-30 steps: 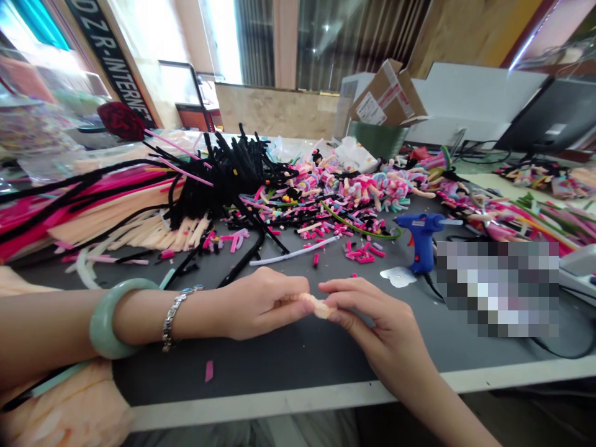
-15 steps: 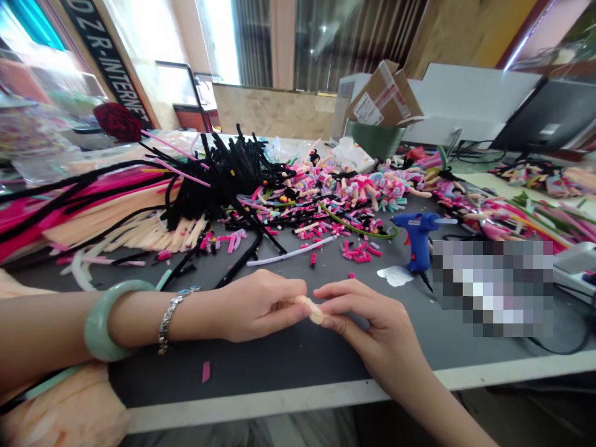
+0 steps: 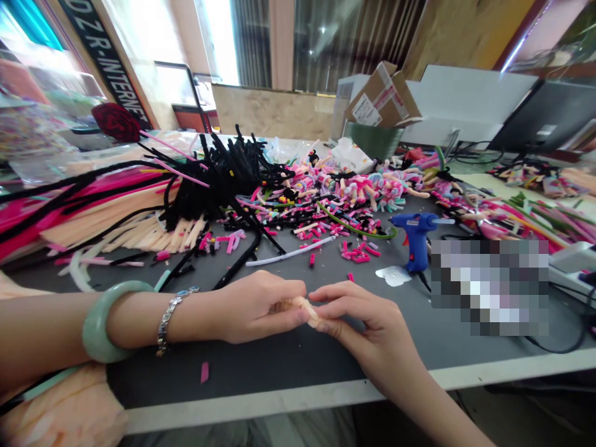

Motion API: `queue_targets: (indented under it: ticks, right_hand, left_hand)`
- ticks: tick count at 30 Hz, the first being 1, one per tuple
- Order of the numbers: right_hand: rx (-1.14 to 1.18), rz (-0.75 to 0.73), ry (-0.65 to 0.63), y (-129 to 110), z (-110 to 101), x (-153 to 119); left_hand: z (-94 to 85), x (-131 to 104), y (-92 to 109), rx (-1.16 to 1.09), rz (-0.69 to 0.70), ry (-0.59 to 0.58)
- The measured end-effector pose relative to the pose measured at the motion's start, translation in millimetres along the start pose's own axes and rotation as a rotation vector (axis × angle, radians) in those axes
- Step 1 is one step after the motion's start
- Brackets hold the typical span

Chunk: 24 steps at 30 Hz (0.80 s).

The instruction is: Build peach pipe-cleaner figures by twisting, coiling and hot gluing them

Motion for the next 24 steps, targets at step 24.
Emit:
queue_targets:
  ticks: [24]
  right_hand:
    - [0.012, -0.005, -0.016, -3.1, 1.0, 2.3]
  left_hand:
    - [0.5, 2.0, 0.0, 0.012, -0.029, -0.004]
Point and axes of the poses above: each hand's wrist, its own x-axis towards the middle knuckle, its own z-axis out of the palm, y = z × x, the point moved 3 cm from there along x, towards the middle knuckle, and after that the axes turned 7 degrees about -z, right-handed, at the moved point
